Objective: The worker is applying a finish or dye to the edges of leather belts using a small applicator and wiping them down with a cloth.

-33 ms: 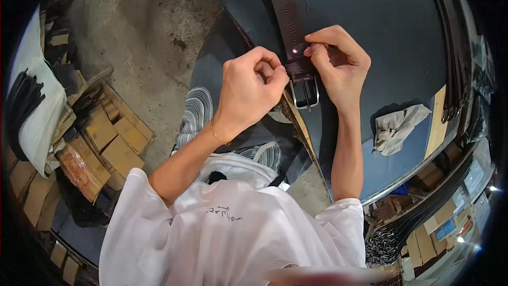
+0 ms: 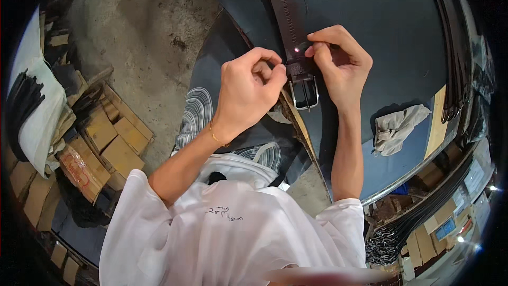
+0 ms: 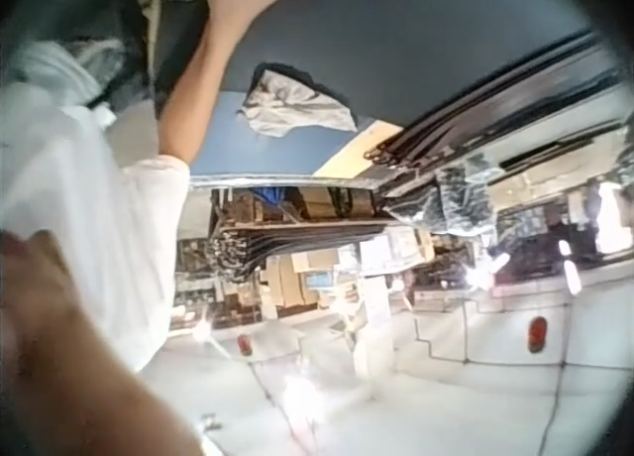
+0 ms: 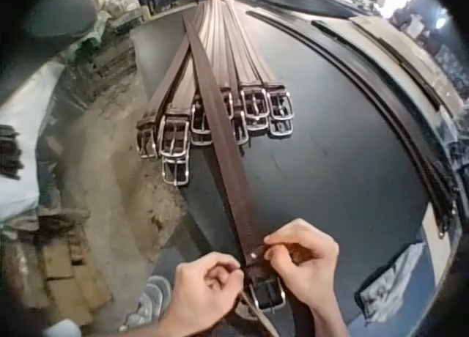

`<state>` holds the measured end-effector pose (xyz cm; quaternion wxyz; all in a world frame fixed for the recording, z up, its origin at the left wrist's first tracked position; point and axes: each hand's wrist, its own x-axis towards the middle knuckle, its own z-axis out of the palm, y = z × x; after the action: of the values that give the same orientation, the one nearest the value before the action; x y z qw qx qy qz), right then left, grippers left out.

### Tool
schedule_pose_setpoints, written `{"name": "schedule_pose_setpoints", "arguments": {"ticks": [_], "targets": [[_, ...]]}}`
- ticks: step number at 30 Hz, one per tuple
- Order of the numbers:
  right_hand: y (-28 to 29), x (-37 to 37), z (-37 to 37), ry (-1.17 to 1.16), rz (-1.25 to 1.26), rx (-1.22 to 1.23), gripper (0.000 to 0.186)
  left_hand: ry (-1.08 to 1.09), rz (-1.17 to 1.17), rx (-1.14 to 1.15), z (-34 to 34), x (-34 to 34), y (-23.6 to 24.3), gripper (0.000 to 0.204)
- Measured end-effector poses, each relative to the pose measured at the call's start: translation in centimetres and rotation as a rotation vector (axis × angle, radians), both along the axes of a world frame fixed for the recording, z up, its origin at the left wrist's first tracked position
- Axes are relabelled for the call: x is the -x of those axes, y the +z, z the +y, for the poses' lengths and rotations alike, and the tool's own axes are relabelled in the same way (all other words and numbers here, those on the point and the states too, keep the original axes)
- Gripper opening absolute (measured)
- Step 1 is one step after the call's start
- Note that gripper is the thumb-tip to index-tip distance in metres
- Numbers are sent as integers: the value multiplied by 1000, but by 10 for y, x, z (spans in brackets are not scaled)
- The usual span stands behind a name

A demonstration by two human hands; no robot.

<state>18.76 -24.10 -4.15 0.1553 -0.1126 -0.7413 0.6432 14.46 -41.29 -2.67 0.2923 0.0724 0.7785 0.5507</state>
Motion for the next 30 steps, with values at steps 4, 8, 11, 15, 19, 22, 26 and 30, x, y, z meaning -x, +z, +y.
{"name": "schedule_pose_setpoints", "arguments": {"ticks": [4, 8, 11, 15, 19, 22, 26, 30], "targets": [[2, 1, 1, -38, 12, 140, 15, 0, -22, 14, 1, 3, 1, 14], [-3, 0, -1, -24, 35, 102, 14, -3, 2, -21, 4, 6, -4, 13], [-7, 1, 0, 9, 15, -45, 13, -10, 110, 34, 7, -1, 4, 10], [-3, 2, 0, 19, 11, -221, 14, 0, 345, 78, 5, -9, -2, 6], [-3, 3, 0, 25, -4, -231, 15, 14, 494, 43, 3, -13, -10, 8], [-5, 2, 1, 45, 21, -257, 15, 4, 532, 6, 3, -14, -15, 7], [-3, 3, 1, 52, 17, -281, 16, -6, 581, -19, 3, -13, -19, 8], [-2, 3, -1, 49, 14, -338, 16, -7, 632, -49, 3, -13, -21, 10]]}}
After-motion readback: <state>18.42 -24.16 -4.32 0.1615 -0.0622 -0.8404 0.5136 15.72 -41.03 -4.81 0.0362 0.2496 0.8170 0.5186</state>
